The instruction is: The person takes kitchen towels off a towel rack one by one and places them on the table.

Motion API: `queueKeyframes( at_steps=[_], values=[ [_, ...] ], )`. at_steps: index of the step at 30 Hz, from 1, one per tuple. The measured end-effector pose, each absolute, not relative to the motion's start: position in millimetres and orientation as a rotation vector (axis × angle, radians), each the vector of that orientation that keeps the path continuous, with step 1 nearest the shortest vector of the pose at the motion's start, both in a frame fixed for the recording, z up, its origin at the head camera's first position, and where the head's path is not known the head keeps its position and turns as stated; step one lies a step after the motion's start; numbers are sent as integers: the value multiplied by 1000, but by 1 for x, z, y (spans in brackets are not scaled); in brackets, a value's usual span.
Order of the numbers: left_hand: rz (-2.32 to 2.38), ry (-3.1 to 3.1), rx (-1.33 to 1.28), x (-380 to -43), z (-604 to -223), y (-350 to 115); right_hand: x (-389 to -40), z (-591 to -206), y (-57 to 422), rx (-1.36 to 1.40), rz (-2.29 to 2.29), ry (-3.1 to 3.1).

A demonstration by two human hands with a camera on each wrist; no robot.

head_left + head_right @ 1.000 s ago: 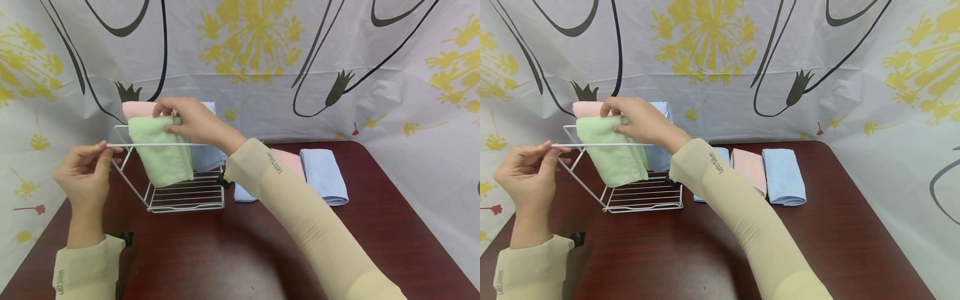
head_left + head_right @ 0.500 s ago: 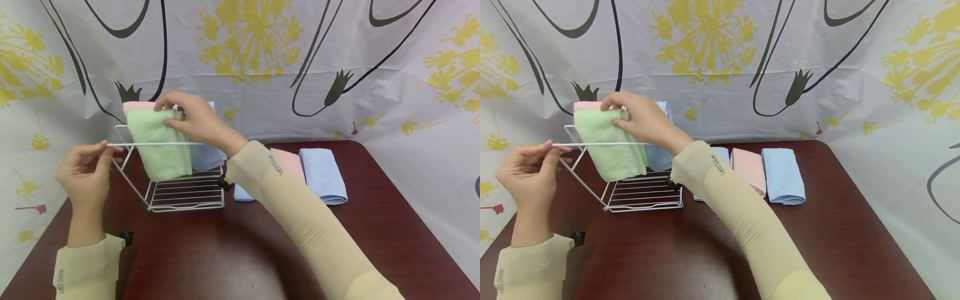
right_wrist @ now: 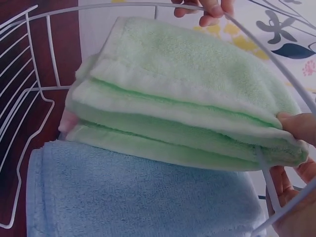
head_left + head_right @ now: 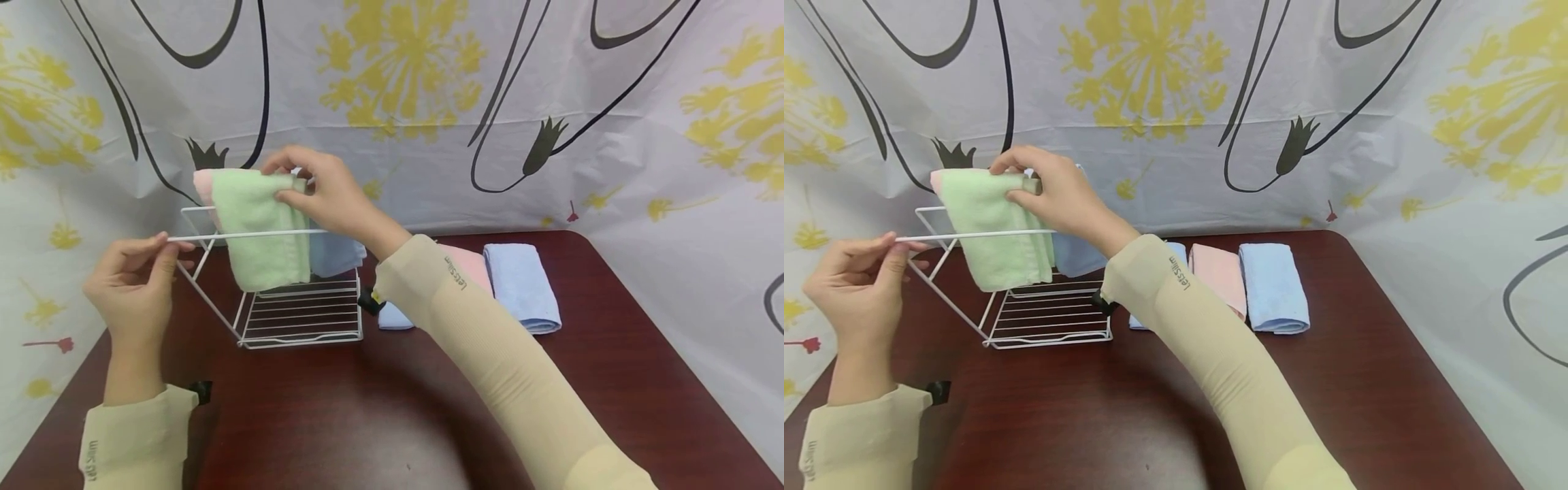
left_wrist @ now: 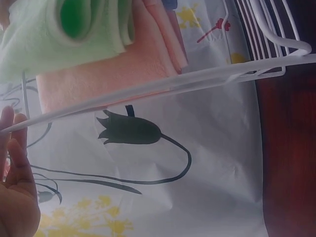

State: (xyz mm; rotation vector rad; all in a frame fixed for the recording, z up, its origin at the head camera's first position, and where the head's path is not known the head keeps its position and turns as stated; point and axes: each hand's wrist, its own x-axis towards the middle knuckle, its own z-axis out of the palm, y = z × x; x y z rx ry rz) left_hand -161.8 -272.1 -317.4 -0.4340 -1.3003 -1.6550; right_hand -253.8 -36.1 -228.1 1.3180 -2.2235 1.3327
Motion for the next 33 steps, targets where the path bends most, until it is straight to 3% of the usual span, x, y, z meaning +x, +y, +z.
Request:
queueKeyframes(
  at_steps=[33],
  values=[
    [-1635, -1315, -410, -161, -317, -273, -248, -233, 14, 1046, 1627, -1917]
  ],
)
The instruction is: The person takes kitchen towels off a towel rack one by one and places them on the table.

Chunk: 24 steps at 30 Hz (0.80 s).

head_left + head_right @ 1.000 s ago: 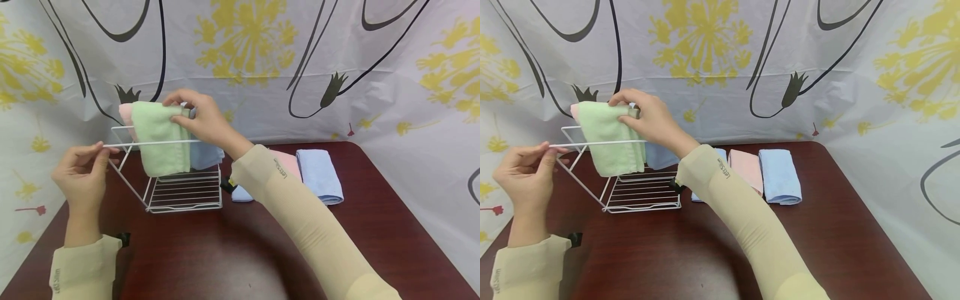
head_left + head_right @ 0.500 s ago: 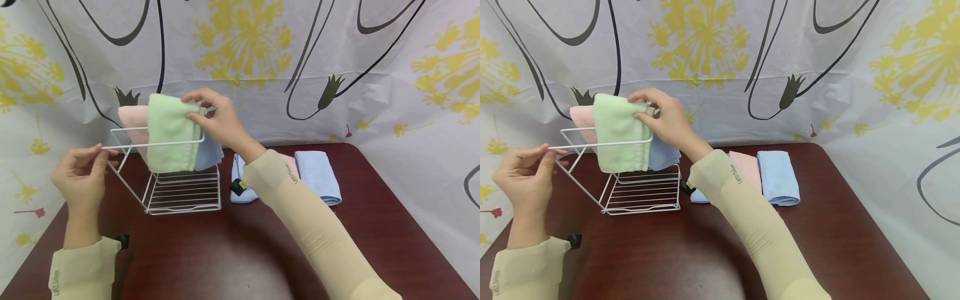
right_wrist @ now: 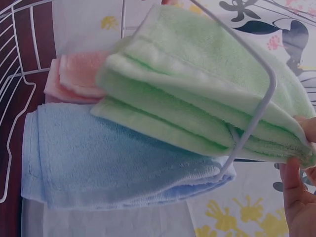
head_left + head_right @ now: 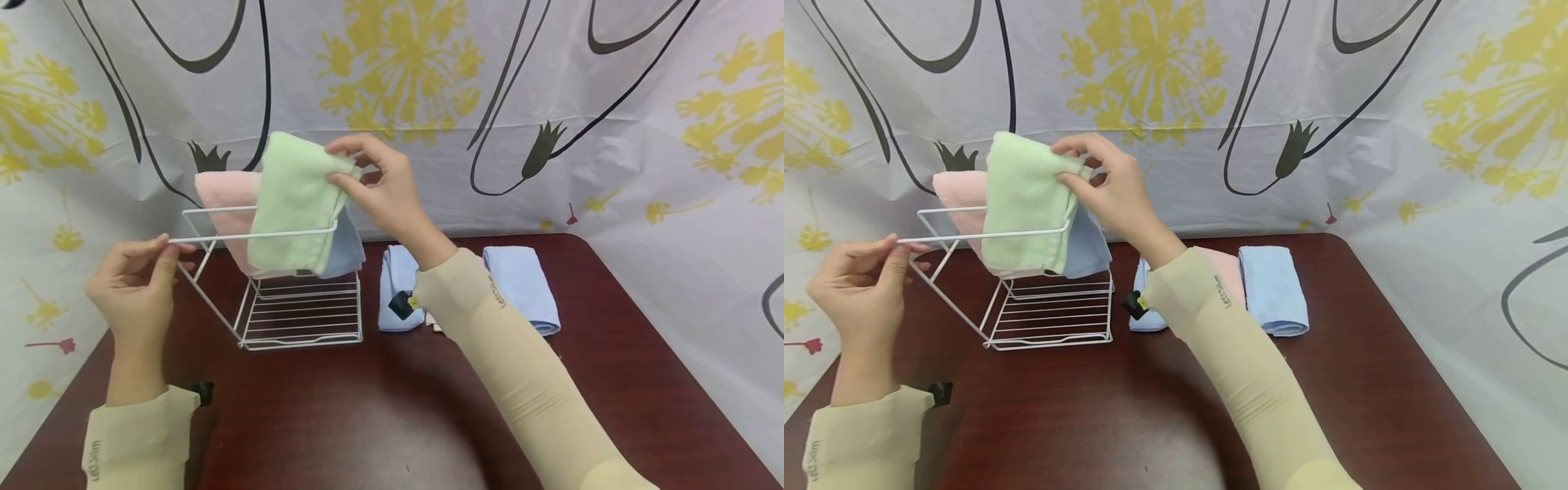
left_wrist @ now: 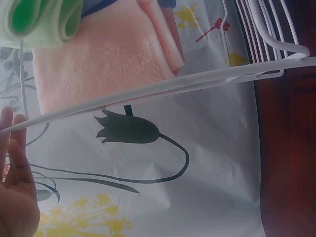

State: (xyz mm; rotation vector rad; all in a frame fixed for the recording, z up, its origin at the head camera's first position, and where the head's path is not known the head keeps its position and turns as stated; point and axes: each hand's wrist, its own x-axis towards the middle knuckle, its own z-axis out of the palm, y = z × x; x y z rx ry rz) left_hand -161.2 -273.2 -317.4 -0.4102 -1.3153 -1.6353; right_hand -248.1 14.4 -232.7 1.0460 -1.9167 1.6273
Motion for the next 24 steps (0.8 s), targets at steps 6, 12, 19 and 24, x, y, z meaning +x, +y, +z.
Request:
queueKeyframes(
  at_steps=[6, 12, 19, 24],
  values=[
    [-1650, -1298, -413, -163, -317, -273, -251, -235, 19, 1017, 1629, -1823],
    [-1696, -1242, -439, -164, -316, -272, -254, -237, 22, 1054, 1641, -1714],
    [-1692, -1250, -419, -163, -318, -271, -253, -239, 26, 1020, 1705, -1650],
    [-1661, -1283, -411, -162, -318, -271, -252, -239, 30, 1000, 1718, -1613]
  ],
)
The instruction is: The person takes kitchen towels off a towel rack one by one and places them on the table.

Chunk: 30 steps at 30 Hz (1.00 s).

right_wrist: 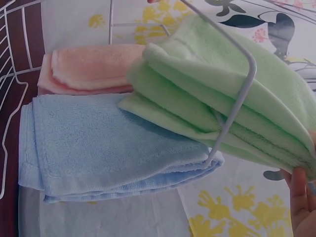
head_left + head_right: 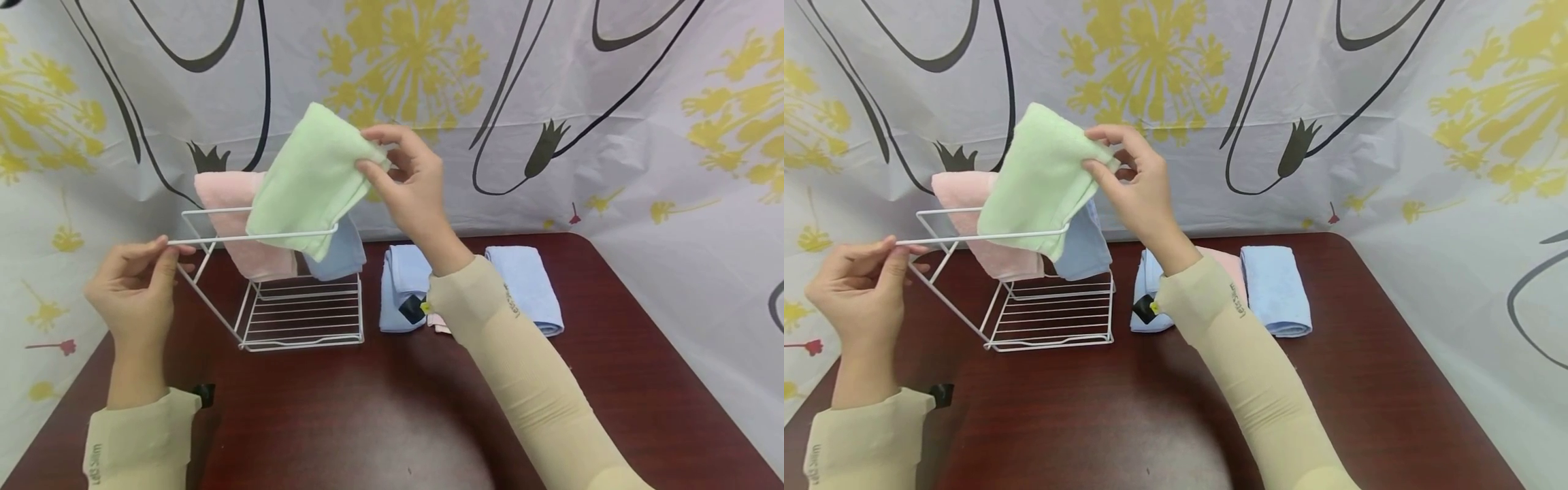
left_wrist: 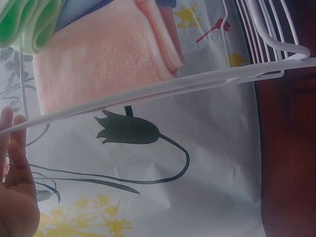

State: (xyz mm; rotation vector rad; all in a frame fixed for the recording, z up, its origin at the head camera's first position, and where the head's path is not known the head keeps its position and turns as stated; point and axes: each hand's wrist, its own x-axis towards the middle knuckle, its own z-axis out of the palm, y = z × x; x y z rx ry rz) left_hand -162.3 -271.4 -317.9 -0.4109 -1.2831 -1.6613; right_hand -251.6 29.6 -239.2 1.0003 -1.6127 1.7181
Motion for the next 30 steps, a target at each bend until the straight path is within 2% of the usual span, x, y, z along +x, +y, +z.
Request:
queueKeyframes(
  at_steps=[14, 30],
  values=[
    [-1641, -1293, -411, -161, -317, -272, -252, -233, 42, 940, 1774, -1394],
    [-1655, -1291, -379, -164, -321, -274, -253, -237, 67, 712, 1878, -1238]
  ],
)
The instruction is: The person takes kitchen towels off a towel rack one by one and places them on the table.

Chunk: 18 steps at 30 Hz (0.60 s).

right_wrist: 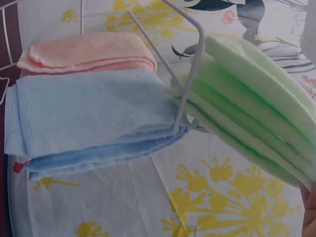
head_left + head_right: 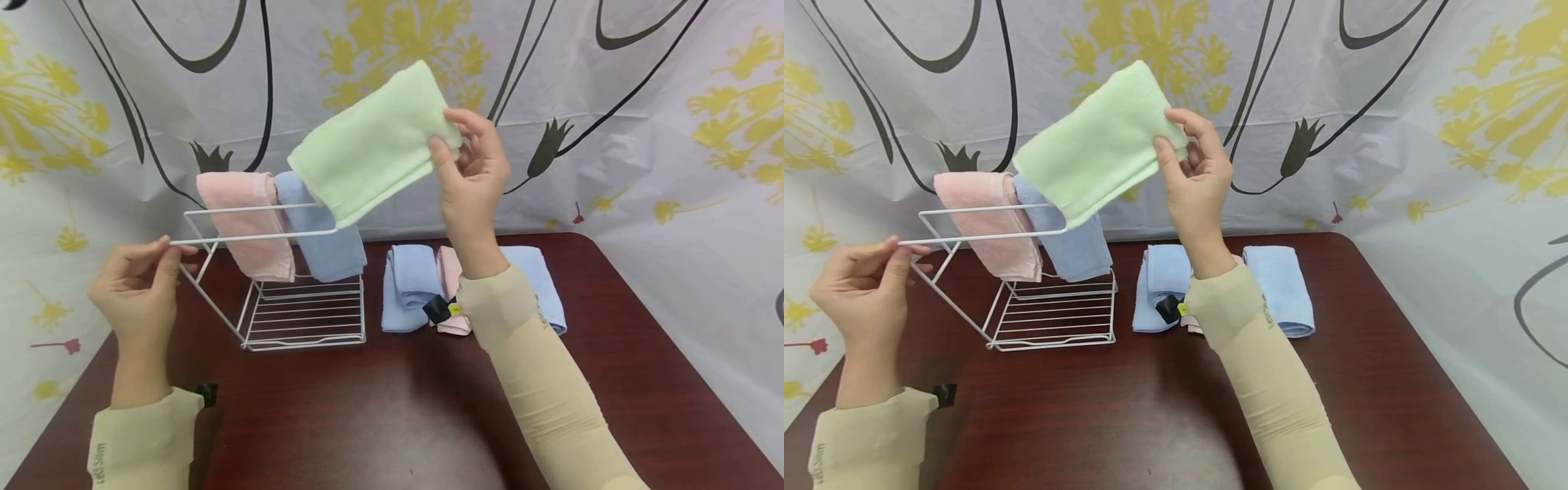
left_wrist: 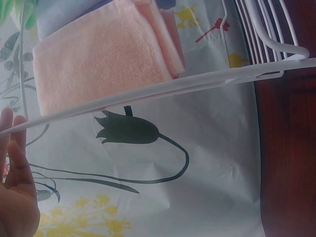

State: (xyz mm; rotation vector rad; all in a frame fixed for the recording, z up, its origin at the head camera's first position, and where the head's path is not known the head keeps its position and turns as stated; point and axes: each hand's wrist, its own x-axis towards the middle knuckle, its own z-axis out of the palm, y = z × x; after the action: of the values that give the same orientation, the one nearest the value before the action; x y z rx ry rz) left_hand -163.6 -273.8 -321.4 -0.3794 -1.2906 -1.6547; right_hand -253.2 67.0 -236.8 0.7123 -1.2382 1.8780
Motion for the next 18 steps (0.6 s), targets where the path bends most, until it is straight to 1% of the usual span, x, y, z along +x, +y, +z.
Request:
queueKeyframes(
  at_steps=[13, 18],
  values=[
    [-1658, -1266, -399, -162, -320, -274, -258, -246, 88, 581, 1946, -1191],
    [-1656, -1278, -391, -162, -320, -271, -260, -255, 98, 540, 1950, -1202]
  ],
)
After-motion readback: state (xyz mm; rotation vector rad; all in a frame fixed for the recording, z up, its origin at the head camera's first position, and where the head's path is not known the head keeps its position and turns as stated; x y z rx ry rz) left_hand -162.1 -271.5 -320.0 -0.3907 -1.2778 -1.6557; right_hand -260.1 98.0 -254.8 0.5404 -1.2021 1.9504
